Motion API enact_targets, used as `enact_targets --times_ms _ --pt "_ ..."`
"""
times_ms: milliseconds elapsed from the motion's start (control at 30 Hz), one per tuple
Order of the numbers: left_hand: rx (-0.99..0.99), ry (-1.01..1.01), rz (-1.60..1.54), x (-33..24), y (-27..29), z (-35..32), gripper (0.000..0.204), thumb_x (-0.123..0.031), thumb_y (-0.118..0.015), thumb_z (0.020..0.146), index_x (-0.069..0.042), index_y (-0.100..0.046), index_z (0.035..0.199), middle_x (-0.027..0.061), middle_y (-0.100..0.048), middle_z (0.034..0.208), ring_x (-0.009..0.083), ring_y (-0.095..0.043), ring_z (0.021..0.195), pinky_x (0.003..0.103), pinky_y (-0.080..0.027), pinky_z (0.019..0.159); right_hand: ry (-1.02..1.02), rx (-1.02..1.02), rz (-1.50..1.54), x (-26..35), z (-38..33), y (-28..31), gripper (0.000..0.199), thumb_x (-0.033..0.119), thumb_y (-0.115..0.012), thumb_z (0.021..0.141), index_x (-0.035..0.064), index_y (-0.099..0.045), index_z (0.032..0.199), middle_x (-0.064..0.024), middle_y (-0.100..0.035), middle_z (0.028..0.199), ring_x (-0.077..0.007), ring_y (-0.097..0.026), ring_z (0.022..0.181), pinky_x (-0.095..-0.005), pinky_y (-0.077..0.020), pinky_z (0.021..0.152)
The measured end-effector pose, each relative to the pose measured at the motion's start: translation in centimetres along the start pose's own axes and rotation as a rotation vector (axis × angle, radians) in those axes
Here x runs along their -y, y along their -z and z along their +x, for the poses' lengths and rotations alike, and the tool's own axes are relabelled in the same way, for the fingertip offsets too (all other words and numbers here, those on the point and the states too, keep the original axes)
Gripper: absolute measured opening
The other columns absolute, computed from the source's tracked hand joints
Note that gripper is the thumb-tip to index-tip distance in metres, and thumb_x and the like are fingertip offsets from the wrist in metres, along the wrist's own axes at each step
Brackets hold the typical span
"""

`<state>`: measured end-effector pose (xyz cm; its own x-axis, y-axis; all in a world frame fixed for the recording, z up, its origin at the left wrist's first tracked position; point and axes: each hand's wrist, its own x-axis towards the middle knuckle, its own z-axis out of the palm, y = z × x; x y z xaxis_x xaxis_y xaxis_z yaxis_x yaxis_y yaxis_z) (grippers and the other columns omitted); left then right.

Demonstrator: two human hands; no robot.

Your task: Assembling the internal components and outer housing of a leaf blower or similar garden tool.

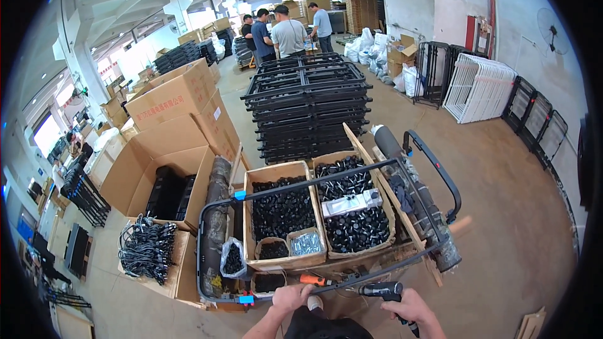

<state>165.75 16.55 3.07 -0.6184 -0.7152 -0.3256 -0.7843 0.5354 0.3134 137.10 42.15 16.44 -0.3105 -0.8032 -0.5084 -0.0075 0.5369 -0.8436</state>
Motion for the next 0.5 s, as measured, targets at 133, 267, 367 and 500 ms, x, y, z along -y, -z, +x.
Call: enact_targets --times_ms 133,267,367,500 --pt "-0.115 -0.007 0.021 0.5 -1.5 -0.2 0.056 -0.061 -0.042 0.106 -0.02 -0.08 0.1 0.0154 -0.078 0.088 0.0386 -0.076 0.083 0.052 -0.06 0.074 -0.091 0.002 -0.011 -2.8 -2.1 -0.4 0.032 0.028 -0.08 0.085 0.0006 -0.074 0.101 -0.0029 -0.07 0.076 -0.0122 -0.069 0.061 -0.0302 -0.0536 0.056" --pt "-0.154 -0.009 0.04 0.5 -2.3 0.0 0.056 -0.061 -0.044 0.105 -0.02 -0.081 0.098 0.0161 -0.077 0.085 0.0384 -0.076 0.079 0.052 -0.06 0.072 -0.209 -0.044 -0.095 -6.1 -3.1 -0.5 0.037 0.035 -0.08 0.082 -0.0007 -0.076 0.091 -0.0056 -0.071 0.067 -0.0134 -0.07 0.062 -0.0308 -0.0549 0.058" --pt "-0.151 -0.026 0.035 0.7 -2.3 0.3 0.059 -0.062 -0.043 0.106 -0.017 -0.08 0.097 0.0172 -0.077 0.086 0.039 -0.076 0.08 0.053 -0.059 0.072 -0.22 -0.066 -0.139 -6.6 -3.2 -0.8 0.042 0.04 -0.079 0.082 -0.001 -0.076 0.086 -0.0078 -0.072 0.064 -0.0159 -0.072 0.063 -0.0324 -0.056 0.06" --pt "-0.129 -0.004 0.05 0.6 -1.7 0.0 0.061 -0.062 -0.041 0.106 -0.015 -0.079 0.1 0.0183 -0.078 0.088 0.0389 -0.076 0.084 0.053 -0.059 0.076 -0.201 -0.018 -0.249 -6.2 -2.1 -1.5 0.038 0.038 -0.079 0.084 0.0021 -0.078 0.097 -0.0064 -0.072 0.066 -0.0151 -0.071 0.061 -0.0318 -0.0538 0.058"
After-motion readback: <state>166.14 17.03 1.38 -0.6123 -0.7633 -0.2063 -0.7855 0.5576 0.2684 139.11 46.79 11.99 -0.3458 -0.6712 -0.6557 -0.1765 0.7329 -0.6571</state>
